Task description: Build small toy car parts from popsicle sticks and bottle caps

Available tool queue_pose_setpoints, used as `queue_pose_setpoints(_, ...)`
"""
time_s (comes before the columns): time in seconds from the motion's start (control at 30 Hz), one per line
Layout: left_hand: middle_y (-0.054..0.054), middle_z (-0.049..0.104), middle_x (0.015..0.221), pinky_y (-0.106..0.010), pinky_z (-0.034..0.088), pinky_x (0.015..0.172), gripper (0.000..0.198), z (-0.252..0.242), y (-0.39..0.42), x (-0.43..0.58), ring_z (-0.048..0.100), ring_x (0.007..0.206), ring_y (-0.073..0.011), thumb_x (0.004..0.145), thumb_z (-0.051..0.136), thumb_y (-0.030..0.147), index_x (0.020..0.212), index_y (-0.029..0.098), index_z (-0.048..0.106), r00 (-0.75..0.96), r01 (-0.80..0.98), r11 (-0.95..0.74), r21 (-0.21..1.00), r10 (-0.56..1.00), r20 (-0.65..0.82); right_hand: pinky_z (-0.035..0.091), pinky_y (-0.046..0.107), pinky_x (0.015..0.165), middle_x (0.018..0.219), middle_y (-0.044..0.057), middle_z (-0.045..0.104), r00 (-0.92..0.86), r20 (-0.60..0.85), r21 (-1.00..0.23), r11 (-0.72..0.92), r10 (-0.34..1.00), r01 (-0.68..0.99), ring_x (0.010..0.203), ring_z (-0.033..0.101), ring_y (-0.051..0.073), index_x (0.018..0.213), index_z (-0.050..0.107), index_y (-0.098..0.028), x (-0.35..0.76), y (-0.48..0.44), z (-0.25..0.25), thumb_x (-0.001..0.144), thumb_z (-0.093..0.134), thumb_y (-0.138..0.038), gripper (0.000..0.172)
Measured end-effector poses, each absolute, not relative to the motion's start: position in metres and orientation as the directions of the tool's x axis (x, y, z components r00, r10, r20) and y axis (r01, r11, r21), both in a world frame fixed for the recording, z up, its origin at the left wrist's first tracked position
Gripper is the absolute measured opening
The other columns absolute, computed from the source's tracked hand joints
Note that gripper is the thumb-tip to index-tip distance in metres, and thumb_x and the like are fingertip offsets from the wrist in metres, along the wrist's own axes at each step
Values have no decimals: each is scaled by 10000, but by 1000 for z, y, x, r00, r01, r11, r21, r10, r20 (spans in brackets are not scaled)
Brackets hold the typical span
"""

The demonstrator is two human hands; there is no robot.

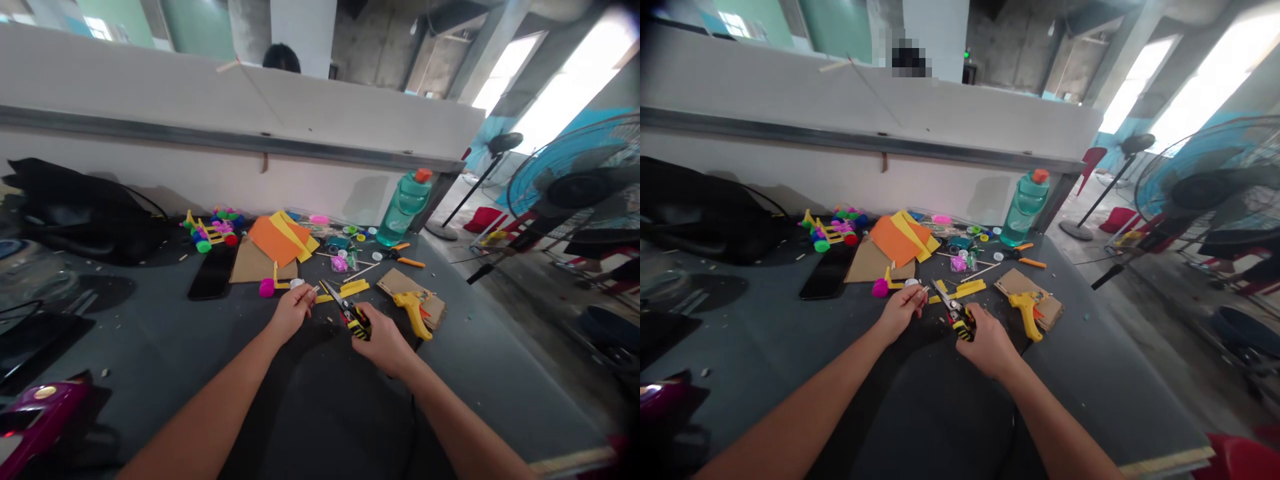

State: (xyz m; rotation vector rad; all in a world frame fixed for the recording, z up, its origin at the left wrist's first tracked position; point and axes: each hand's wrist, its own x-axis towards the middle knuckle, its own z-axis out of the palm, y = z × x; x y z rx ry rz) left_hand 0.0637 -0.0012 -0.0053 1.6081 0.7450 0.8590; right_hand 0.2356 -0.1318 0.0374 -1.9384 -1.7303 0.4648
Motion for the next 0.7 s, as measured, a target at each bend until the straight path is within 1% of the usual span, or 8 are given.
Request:
queue_pose_setpoints(0.17,34,448,617,-209,360,462,347,-3,-3,64,447,467,-75,830,464,461,661,158,494,563,16,-186,982,814,144,398,280,748,940,46,577,109,92,-527,-45,990,848,848,549,201,1079,486,-200,238,-135,33,606,554,-164,479)
queue_pose_setpoints(0.33,25,451,615,-212,403,479,355,-1,-4,64,456,521,-93,805,501,483,658,159,505,603,-67,-116,991,786,133,411,306,798,1053,78,564,97,119,-486,-27,988,873,940,546,229,1132,474,-196,238,-136,32,606,552,-180,532)
queue_pose_setpoints(0.47,25,465,603,-218,408,505,348,3,-5,62,469,522,-93,800,515,473,653,157,510,625,-83,-88,993,771,120,417,318,822,1088,88,560,89,104,-480,-28,991,877,957,550,237,1150,470,-187,237,-137,37,609,548,-182,547)
queue_pose_setpoints(0.7,26,480,583,-223,387,533,338,4,-5,59,495,524,-99,808,512,450,642,156,499,653,-50,-114,992,748,119,410,316,832,1094,93,569,48,68,-496,-8,997,868,967,552,239,1171,467,-177,244,-137,38,604,557,-173,574)
